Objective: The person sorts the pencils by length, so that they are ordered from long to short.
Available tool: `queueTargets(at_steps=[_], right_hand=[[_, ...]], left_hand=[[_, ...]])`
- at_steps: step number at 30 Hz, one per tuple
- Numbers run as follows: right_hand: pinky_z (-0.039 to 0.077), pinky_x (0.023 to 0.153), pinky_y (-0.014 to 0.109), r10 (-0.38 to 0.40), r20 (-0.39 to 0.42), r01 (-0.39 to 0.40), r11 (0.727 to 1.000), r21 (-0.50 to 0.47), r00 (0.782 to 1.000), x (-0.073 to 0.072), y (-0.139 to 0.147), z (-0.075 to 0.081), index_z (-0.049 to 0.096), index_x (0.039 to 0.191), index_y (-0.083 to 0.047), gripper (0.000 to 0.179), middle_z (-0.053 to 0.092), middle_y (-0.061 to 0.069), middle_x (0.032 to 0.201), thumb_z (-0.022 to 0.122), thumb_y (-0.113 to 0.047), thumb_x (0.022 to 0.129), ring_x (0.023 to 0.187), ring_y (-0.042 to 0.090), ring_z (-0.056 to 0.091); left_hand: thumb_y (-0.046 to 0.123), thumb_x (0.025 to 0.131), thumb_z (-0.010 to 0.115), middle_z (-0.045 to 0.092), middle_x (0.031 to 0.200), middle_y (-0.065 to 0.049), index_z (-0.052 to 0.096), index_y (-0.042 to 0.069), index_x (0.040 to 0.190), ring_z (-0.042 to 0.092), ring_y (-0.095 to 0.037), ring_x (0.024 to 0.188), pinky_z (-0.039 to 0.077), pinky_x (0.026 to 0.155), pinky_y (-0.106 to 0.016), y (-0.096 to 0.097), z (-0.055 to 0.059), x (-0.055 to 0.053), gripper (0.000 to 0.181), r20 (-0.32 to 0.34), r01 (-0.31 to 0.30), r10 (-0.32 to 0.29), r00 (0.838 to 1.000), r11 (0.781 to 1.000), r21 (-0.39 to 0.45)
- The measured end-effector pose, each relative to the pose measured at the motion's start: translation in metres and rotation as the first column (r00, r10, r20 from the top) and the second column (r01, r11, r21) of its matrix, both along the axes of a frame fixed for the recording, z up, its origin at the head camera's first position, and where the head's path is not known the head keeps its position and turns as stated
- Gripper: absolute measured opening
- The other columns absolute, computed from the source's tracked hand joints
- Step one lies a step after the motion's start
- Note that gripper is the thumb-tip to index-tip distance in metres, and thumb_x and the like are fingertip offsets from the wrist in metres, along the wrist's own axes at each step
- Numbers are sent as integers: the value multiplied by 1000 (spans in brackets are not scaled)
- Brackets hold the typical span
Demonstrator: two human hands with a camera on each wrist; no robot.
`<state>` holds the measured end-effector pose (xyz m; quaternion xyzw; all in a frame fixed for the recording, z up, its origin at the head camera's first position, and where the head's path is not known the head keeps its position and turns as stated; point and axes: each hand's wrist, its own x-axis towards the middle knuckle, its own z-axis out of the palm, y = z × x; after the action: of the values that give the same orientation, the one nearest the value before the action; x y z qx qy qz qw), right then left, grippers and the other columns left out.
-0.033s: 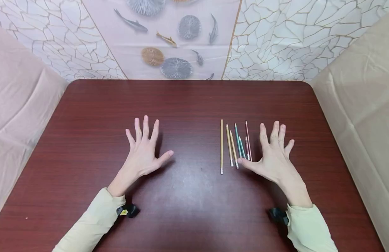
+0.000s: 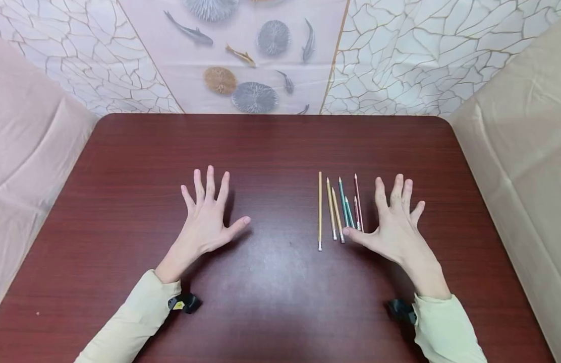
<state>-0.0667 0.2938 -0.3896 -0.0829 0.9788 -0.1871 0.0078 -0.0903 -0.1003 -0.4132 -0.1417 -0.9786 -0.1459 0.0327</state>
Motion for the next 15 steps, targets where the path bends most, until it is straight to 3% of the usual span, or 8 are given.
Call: queueTargets(at_steps=[15], right_hand=[[-13, 98, 78, 17, -1, -17, 1000, -14, 1000, -2, 1, -1, 5, 158, 1, 126, -20, 29, 159, 81, -56, 75, 143, 41, -28]], left_hand=[[75, 85, 51, -15, 164, -18, 5, 14, 162, -30, -38, 143, -12, 106, -70, 1, 1, 3, 108, 26, -32, 32, 999, 999, -33]])
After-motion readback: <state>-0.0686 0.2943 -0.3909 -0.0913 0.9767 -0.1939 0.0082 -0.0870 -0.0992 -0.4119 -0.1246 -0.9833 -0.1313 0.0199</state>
